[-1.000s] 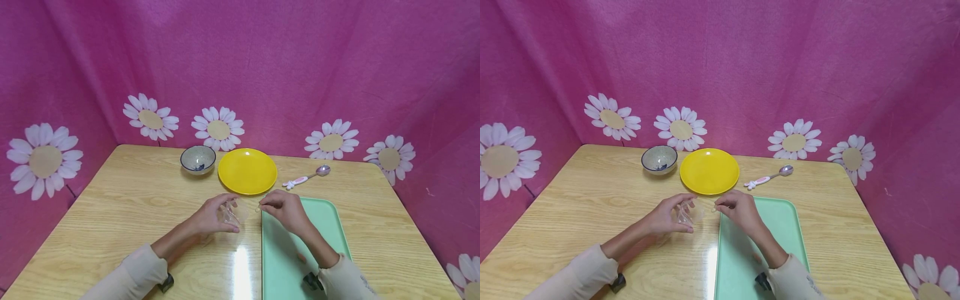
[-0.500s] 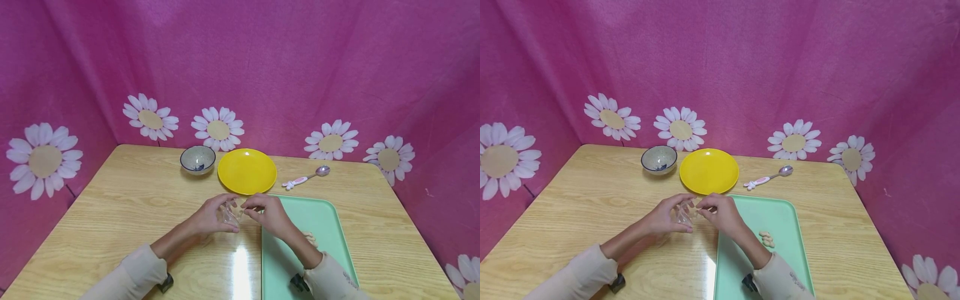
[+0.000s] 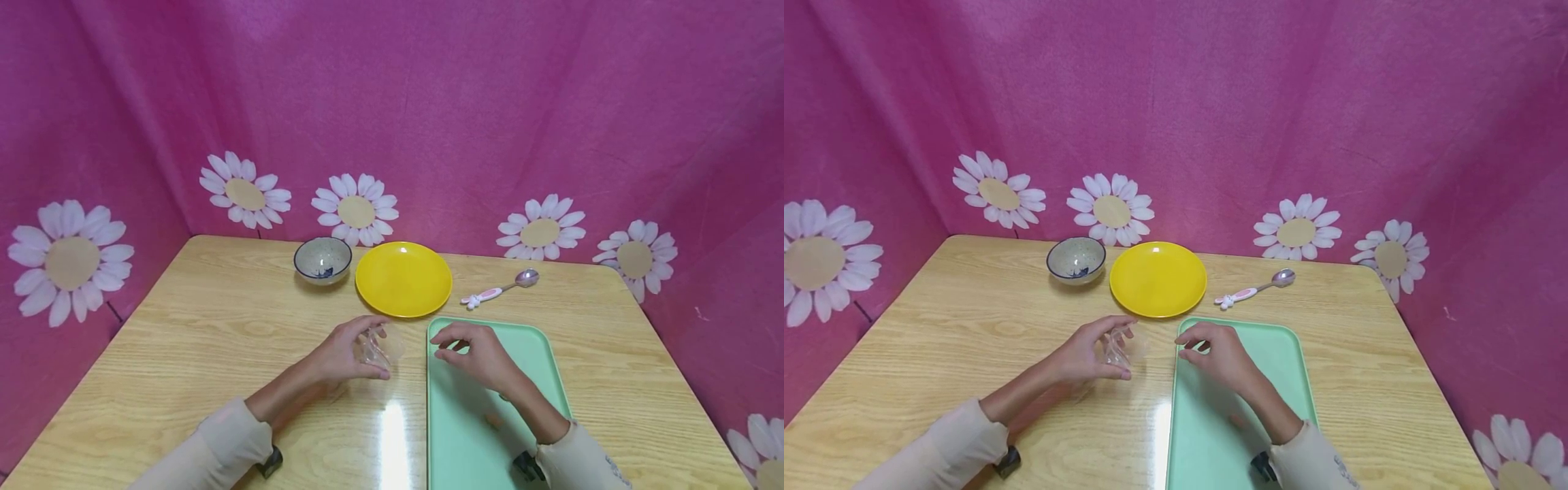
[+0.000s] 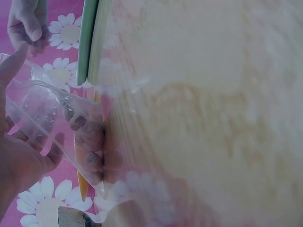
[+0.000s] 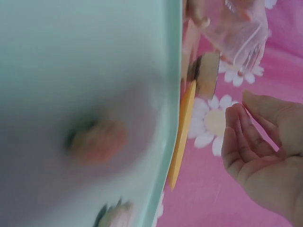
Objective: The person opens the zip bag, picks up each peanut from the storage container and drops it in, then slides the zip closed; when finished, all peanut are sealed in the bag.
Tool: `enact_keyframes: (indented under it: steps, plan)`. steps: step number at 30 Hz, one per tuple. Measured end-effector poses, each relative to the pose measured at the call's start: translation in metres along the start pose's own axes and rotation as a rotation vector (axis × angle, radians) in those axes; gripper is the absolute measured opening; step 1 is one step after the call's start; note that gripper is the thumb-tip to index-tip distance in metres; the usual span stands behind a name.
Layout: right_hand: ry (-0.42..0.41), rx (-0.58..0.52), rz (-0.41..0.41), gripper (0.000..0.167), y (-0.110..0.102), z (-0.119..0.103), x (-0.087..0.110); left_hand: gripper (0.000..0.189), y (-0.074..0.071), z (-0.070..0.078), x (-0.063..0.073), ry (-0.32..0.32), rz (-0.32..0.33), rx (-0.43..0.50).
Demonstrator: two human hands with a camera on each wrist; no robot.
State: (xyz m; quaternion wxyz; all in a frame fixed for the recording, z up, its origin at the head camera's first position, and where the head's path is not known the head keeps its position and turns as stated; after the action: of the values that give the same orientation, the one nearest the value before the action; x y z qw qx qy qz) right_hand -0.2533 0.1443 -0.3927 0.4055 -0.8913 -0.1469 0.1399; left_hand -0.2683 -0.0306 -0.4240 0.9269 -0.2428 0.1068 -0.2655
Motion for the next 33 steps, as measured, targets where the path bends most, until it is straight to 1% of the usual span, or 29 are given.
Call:
enact_keyframes:
  steps: [3, 6, 10, 13, 17, 22, 26, 30, 33]
  plan:
    - [0.013, 0.011, -0.002, 0.016, -0.006, 0.012, 0.005, 0.079, 0.000, 0.000, 0.000, 0.000, -0.002, 0.000]
    - [0.032, 0.035, -0.015, 0.015, -0.010, 0.024, 0.009, 0.078, -0.001, -0.001, 0.001, -0.017, 0.000, -0.004]
    - [0.053, 0.067, -0.052, 0.014, -0.016, 0.039, 0.015, 0.077, -0.003, -0.001, 0.002, -0.036, 0.006, -0.013]
    - [0.069, 0.081, -0.087, 0.013, -0.019, 0.049, 0.020, 0.077, -0.003, 0.000, 0.002, -0.024, 0.007, -0.013]
    - [0.081, 0.084, -0.130, 0.014, -0.023, 0.058, 0.027, 0.077, -0.003, 0.001, 0.002, -0.008, 0.007, -0.010]
    - [0.083, 0.078, -0.175, 0.012, -0.025, 0.067, 0.034, 0.078, -0.003, 0.001, 0.002, -0.005, 0.007, -0.004]
    - [0.118, 0.065, -0.215, 0.008, -0.025, 0.079, 0.041, 0.078, -0.003, 0.000, 0.002, -0.006, 0.006, 0.000]
    - [0.136, 0.075, -0.232, 0.006, -0.026, 0.087, 0.046, 0.078, -0.003, 0.000, 0.002, -0.009, 0.007, 0.001]
    - [0.136, 0.086, -0.238, 0.005, -0.026, 0.089, 0.049, 0.079, -0.003, 0.000, 0.002, -0.007, 0.007, 0.004]
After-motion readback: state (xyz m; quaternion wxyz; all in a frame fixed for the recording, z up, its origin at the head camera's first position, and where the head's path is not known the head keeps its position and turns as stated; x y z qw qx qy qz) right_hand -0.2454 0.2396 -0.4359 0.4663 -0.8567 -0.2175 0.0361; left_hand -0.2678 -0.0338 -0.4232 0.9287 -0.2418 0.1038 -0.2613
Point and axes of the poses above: each hand's wrist, its own x-axis away from the middle knuckle, its own y-axis out of the palm, z = x × y, the point moved 10 cm from there along -x, towards the middle knuckle, and after that the axes turned 5 degrees about x, right-handed, at the moved point
